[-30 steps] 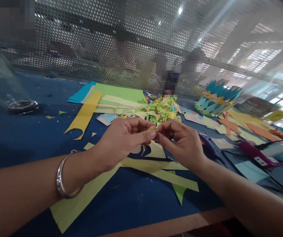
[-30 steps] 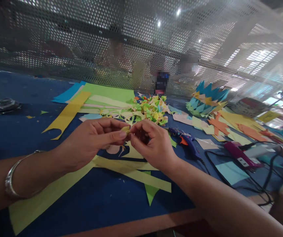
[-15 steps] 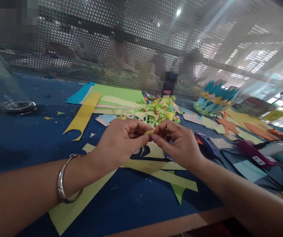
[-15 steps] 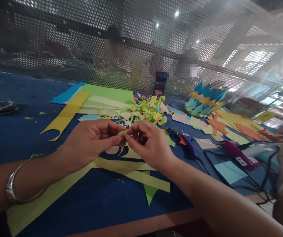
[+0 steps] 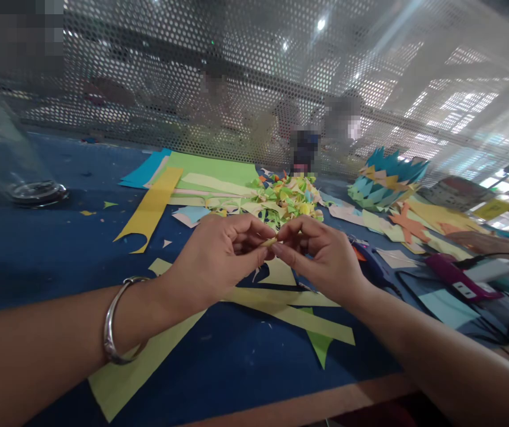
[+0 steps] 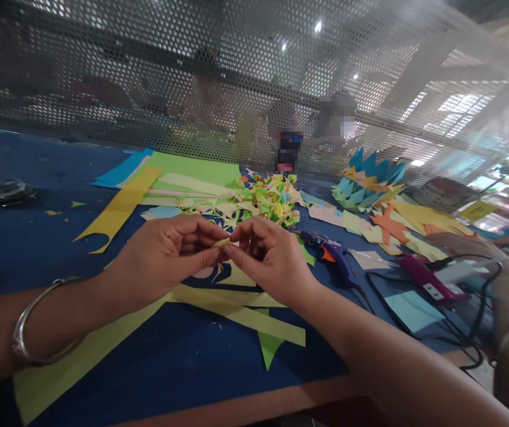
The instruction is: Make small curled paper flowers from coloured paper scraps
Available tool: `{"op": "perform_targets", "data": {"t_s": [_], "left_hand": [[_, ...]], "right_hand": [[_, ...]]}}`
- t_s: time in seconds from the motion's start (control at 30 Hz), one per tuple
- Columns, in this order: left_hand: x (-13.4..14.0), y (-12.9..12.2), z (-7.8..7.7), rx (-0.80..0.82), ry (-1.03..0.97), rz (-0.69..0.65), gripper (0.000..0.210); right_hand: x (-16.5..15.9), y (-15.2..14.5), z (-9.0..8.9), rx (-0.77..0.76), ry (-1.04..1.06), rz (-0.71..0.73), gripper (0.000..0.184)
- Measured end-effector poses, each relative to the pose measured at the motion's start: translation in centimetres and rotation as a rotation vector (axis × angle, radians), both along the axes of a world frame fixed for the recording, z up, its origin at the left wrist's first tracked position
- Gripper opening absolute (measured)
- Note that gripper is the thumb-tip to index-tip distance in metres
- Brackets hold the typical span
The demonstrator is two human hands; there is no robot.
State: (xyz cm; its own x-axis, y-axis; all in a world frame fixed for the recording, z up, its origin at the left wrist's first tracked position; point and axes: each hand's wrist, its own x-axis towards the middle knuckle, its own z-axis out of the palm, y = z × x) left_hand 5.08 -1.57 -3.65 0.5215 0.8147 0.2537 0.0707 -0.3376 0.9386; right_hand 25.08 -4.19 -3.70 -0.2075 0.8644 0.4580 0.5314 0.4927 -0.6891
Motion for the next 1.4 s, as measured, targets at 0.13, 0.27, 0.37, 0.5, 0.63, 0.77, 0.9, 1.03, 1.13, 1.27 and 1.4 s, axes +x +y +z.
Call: {"op": "perform_targets", "data": {"t_s": [0.13,0.27,0.37,0.5,0.63,0.77,0.9,1.03,1.13,1.27,1.4], "left_hand": [[-0.2,-0.1,0.2,0.057,0.05,0.02,0.018],[-0.3,0.0,0.2,0.066,0.096,0.014,0.018],[-0.3,0.3,0.1,-0.025,0.099,-0.033,0.017],[-0.3,0.7,0.1,-0.125,0.125,-0.096,0.015],[-0.2,0.9,0.4,-0.218,0.135,-0.091,0.021],[-0.1,1.0,0.6,-0.251,0.111,-0.095,0.023],[-0.3,1.1,0.4,-0.192,0.115,-0.109,0.02],[-0.5,1.2,0.2,-0.126,0.112,-0.11,0.019],[-0.5,1.1,0.2,-0.138,0.095,-0.131,0.019],[-0.4,1.0,0.6,-0.118,0.095,-0.143,0.019],[-0.3,1.0,0.8,-0.076,0.111,-0.135,0.018]], "right_hand": [[0.0,0.0,0.0,-0.028,-0.013,0.039,0.016],[-0.1,0.1,0.1,-0.068,0.016,0.064,0.015],[0.0,0.2,0.2,-0.108,0.06,0.071,0.018],[0.2,0.2,0.2,-0.16,0.123,0.068,0.023],[0.3,0.1,0.3,-0.189,0.14,0.067,0.025],[0.3,0.1,0.4,-0.21,0.154,0.075,0.024],[0.1,0.1,0.5,-0.23,0.171,0.078,0.024],[0.3,0.2,0.5,-0.268,0.209,0.097,0.024],[0.4,0.2,0.3,-0.281,0.213,0.121,0.023],[0.4,0.2,0.3,-0.318,0.238,0.156,0.023],[0.2,0.2,0.4,-0.346,0.256,0.189,0.022]]}}
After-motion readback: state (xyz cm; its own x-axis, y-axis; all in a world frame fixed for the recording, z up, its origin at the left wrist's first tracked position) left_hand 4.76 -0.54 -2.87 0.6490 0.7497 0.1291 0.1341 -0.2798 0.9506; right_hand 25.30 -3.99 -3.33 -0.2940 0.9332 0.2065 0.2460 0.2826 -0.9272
